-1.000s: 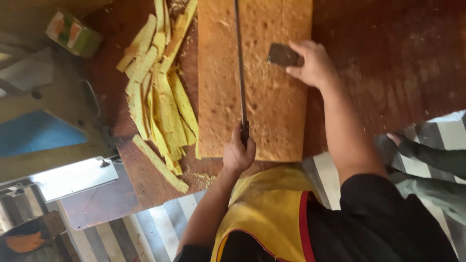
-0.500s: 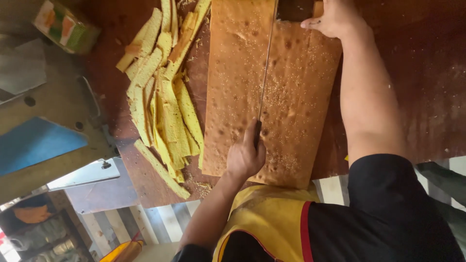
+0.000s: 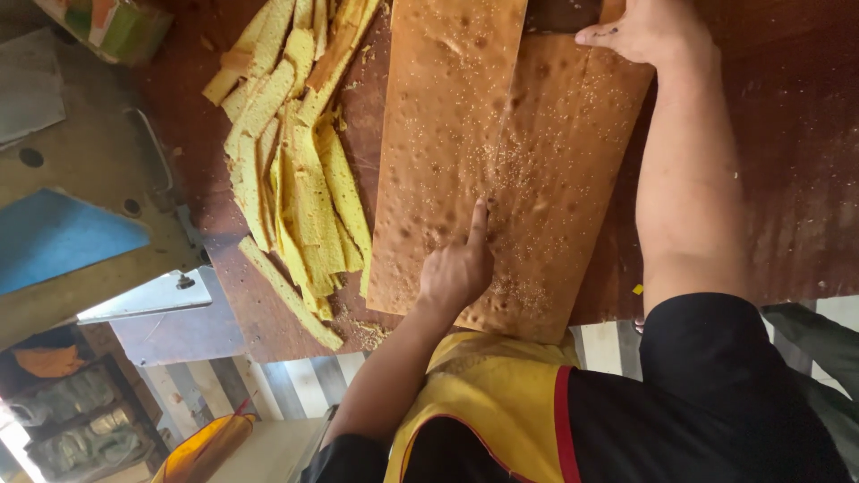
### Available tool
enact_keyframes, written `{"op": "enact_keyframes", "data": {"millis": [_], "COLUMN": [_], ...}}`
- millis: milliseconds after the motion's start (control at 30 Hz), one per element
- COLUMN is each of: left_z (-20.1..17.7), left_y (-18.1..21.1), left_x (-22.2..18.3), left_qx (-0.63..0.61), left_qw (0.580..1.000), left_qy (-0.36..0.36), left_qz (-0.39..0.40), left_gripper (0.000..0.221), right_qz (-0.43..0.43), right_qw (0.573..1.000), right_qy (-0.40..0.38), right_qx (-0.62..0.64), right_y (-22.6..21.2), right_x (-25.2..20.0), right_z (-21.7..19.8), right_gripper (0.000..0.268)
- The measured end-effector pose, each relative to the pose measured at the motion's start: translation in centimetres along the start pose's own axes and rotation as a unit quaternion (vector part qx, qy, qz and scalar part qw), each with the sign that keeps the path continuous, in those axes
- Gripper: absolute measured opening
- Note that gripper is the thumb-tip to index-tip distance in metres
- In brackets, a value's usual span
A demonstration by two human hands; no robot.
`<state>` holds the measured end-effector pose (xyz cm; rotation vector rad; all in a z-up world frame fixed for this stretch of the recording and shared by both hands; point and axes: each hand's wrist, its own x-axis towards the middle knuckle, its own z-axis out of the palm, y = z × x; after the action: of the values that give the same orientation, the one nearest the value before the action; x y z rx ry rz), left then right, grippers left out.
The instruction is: The person trims the dark outer crust off large rectangular yellow sponge cake sheets on a wooden worktable. Using a long knife, they cut strips of crust from the sheet edges and push the trimmed strips aside, then use a small flat scraper to clean and square the cut edges of the cake.
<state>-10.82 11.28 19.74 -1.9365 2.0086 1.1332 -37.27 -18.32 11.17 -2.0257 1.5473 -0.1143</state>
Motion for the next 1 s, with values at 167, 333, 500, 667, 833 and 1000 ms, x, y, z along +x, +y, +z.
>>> {"op": "enact_keyframes", "data": {"millis": [167, 333, 500, 667, 833, 1000], "left_z": [2.6, 3.8, 4.0, 4.6, 3.7, 4.1], "left_y": [-1.2, -1.6, -1.9, -2.3, -1.5, -1.2], "left_x": [1.0, 1.5, 1.4, 1.9, 1.4, 1.4], "left_qx": [0.048, 0.074, 0.080, 0.078, 0.078, 0.077], "left_qw": [0.995, 0.995, 0.995, 0.996, 0.996, 0.996], "left_qy": [-0.089, -0.069, -0.050, -0.045, -0.031, -0.048], "left_qz": [-0.021, -0.001, 0.006, 0.008, 0.020, 0.007], "left_gripper": [0.081, 0.079, 0.081, 0.082, 0.084, 0.085], "right_qz": [0.006, -0.094, -0.085, -0.113, -0.120, -0.085], "right_qw": [1.000, 0.982, 0.992, 0.982, 0.980, 0.985], "right_qy": [0.016, 0.133, 0.090, 0.139, 0.155, 0.150], "right_qx": [0.015, 0.100, -0.024, -0.050, -0.023, -0.023], "right_y": [-1.9, -4.3, -4.8, -4.5, -5.0, -5.5], "right_x": [-1.9, -7.2, -12.3, -13.6, -13.7, -13.9], "right_z": [-0.3, 1.2, 5.5, 6.5, 6.2, 6.8], "right_gripper": [0.072, 0.079, 0.063, 0.060, 0.054, 0.053]}}
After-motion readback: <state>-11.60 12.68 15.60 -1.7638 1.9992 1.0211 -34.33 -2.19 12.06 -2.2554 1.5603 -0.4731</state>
